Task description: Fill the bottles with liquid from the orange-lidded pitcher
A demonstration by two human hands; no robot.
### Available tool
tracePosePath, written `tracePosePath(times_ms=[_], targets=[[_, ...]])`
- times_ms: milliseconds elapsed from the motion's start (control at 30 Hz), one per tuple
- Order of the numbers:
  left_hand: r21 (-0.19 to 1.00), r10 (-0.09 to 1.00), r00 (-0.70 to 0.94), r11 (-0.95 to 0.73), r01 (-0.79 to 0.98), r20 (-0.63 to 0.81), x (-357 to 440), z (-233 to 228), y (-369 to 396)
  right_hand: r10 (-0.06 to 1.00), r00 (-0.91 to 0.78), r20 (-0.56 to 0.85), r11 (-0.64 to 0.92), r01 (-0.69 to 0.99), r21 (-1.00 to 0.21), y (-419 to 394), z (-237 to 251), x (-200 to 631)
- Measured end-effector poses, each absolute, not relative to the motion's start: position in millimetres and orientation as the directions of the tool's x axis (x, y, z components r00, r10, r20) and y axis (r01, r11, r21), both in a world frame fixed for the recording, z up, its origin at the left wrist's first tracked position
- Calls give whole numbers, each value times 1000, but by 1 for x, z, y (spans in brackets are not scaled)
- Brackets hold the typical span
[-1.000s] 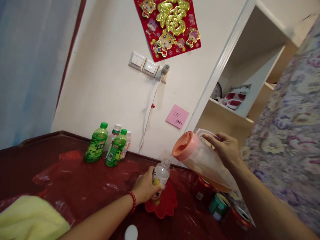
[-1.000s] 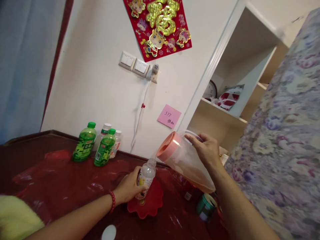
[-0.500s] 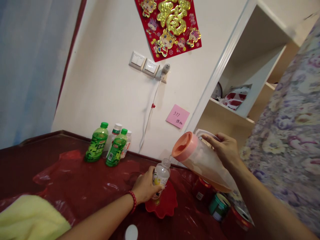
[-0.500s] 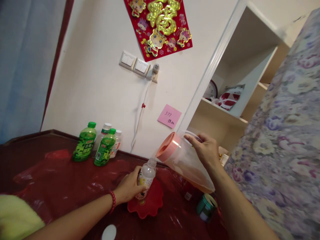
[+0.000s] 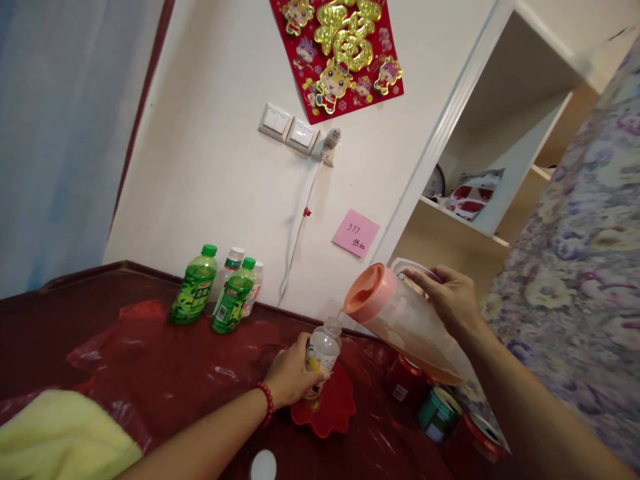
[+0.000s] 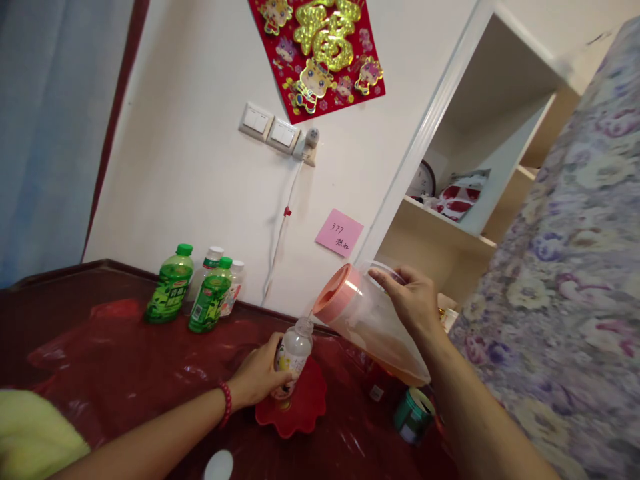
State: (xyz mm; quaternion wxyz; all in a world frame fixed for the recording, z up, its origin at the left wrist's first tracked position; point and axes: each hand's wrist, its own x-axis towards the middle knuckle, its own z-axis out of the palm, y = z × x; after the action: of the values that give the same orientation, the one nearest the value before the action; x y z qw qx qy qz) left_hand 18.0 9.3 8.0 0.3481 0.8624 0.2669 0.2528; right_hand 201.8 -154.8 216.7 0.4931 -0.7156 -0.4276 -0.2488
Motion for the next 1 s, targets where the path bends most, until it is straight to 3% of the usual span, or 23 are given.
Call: tracePosePath(times_ms=[1000], targets=[[734, 635, 727, -619, 278, 260, 19, 6, 9, 361, 510, 781, -126, 856, -501, -155, 222, 197]])
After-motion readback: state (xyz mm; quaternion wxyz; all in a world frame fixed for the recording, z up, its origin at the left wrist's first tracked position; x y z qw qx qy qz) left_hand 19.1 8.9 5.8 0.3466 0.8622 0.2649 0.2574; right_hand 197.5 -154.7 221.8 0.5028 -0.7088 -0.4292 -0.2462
